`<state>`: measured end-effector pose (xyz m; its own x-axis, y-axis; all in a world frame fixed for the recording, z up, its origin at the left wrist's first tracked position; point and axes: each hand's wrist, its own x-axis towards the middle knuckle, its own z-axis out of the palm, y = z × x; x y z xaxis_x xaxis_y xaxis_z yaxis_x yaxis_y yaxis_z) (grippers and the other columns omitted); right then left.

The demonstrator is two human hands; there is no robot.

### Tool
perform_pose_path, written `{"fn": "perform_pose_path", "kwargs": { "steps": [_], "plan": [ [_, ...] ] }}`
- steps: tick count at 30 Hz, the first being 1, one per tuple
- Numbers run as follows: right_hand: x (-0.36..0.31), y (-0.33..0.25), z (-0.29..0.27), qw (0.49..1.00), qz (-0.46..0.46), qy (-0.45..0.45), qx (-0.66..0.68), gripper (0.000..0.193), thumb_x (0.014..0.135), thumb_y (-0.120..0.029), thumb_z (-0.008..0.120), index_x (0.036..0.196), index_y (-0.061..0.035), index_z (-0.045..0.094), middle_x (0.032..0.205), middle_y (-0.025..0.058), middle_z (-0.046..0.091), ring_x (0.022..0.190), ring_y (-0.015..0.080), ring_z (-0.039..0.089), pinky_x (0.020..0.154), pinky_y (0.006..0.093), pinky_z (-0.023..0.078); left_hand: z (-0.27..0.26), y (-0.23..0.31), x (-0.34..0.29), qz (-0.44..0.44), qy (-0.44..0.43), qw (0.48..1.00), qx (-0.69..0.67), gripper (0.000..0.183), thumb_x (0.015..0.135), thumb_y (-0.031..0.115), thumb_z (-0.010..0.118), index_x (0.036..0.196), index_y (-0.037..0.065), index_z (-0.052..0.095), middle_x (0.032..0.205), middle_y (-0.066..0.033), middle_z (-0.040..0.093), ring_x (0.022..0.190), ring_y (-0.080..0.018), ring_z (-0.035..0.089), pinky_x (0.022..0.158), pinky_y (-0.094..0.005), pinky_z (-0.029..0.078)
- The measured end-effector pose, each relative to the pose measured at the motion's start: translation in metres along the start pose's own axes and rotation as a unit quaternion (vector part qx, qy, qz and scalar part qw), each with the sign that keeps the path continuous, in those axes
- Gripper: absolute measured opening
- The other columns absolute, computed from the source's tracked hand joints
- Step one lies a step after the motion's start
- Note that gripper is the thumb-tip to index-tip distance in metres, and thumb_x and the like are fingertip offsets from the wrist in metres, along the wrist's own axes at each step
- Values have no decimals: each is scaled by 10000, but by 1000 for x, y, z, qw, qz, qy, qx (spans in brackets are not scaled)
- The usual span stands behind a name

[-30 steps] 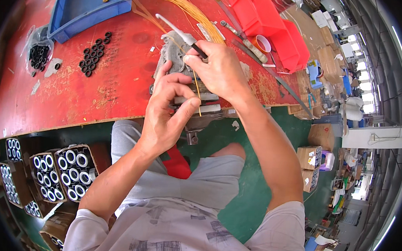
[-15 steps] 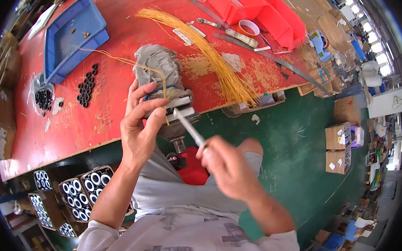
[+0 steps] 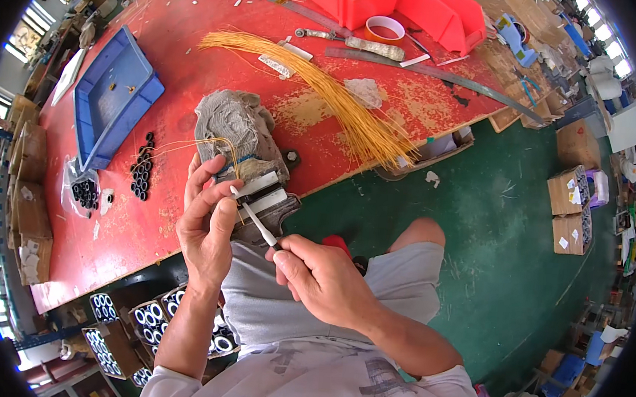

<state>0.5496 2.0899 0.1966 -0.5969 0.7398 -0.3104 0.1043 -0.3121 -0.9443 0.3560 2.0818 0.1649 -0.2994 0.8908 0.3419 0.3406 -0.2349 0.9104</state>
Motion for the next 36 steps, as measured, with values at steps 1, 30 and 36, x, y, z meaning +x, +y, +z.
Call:
{"fn": "perform_pose_path", "kwargs": {
  "steps": [1, 30, 36],
  "plan": [
    [0, -3, -4, 999, -3, -3, -35, 206, 1030, -122, 486, 1033, 39, 614, 713, 28, 595, 561, 77, 521, 522, 257, 423, 0, 2, 1, -1, -3, 1000, 1, 174, 876, 78, 666, 1024, 31, 744, 1365, -136, 537, 1460, -411, 239, 1151, -530, 233],
    [9, 35, -10, 841, -368, 244, -313, 585, 682, -193, 869, 1173, -43, 590, 1117, 115, 633, 922, 299, 628, 781, 367, 534, -11, 9, 11, -46, -17, 996, -68, 63, 847, 54, 689, 887, 25, 727, 1223, -139, 625, 1350, -287, 420, 1143, -452, 264],
    [5, 32, -26, 845, -363, 195, -341, 311, 712, -77, 811, 974, -52, 645, 810, 63, 654, 752, 271, 611, 641, 373, 499, -7, 12, 9, -41, 0, 999, -18, 97, 835, 57, 689, 922, 38, 726, 1213, -131, 628, 1356, -295, 425, 1179, -467, 223]
  ]
}}
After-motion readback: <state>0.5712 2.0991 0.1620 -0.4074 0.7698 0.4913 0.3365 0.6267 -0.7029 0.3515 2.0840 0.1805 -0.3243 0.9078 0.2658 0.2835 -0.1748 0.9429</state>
